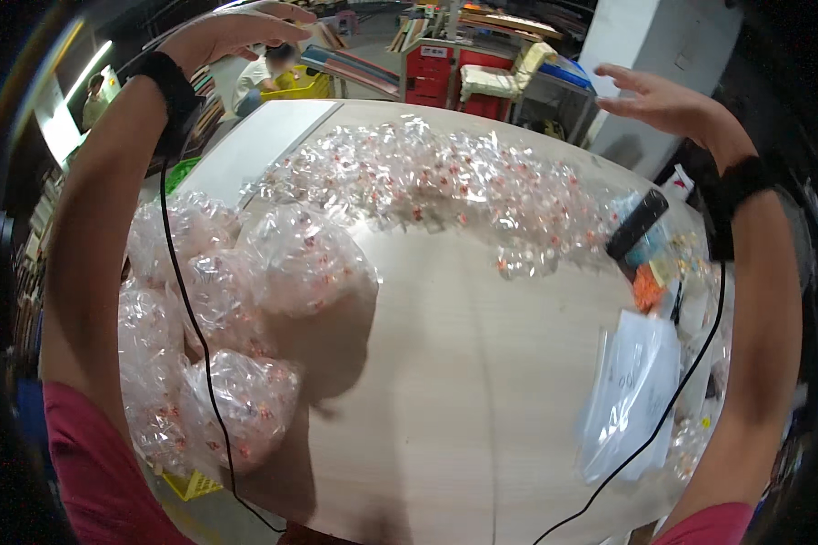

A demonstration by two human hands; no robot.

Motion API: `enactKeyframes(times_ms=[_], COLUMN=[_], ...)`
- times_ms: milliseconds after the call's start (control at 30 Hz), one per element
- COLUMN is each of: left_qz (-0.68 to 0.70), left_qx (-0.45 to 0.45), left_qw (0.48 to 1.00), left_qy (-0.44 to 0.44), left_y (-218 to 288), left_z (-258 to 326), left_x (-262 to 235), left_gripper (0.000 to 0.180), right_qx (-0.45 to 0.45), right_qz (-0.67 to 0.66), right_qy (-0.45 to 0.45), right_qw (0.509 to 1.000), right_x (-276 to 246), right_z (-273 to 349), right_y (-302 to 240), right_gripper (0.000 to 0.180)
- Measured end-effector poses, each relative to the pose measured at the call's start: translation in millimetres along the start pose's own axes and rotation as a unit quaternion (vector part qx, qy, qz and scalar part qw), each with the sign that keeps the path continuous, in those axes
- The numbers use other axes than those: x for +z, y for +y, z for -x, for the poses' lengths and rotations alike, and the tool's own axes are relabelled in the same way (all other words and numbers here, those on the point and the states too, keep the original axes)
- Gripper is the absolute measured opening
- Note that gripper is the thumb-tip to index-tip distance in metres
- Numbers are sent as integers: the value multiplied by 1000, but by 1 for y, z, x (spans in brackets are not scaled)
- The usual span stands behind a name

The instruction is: Sorting and bagging small plastic-wrapped items on a workbench.

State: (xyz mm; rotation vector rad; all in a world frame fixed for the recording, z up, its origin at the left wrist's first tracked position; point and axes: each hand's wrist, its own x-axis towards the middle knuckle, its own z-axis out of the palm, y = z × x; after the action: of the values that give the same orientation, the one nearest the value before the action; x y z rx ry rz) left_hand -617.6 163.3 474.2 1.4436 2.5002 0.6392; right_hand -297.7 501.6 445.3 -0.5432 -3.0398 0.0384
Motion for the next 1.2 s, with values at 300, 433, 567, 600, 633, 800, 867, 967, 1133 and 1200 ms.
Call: enactKeyframes(times_ms=[300, 433, 567, 600, 633, 800, 867, 967, 1133, 1200], left_qz=[75, 93, 171, 194, 160, 191, 142, 147, 116, 135], left_qx=[-165, -95, -176, -222, -245, -297, -363, -443, -413, -396], left_qw=[983, 990, 969, 955, 954, 934, 921, 884, 902, 907], left_qy=[-28, 38, -25, -36, -65, -54, 9, 35, 42, 51], left_y=[-78, -140, -201, -228, -244, -379, -434, -405, -397, -355], left_z=[-66, -90, -124, -127, -132, -138, -134, -156, -184, -205], left_x=[-112, -105, -26, -3, 21, 149, 195, 246, 281, 308], left_gripper=[72, 77, 85, 89, 93, 104, 112, 100, 90, 89], right_qx=[15, 14, -31, -50, -30, -36, -14, 66, 82, 123], right_qz=[-64, -43, -30, -35, -31, 63, 79, 49, -27, -21], right_qy=[-26, -13, 24, 32, 29, -21, -19, -49, -29, -30], right_qw=[998, 999, 999, 998, 999, 997, 997, 995, 996, 992], right_x=[-76, -114, -106, -92, -74, 38, 84, 133, 237, 281], right_z=[-101, -150, -191, -202, -202, -238, -257, -263, -297, -288], right_y=[33, 32, 30, 22, 9, 19, 23, 63, 124, 163], right_gripper=[89, 86, 76, 73, 69, 72, 70, 69, 64, 64])
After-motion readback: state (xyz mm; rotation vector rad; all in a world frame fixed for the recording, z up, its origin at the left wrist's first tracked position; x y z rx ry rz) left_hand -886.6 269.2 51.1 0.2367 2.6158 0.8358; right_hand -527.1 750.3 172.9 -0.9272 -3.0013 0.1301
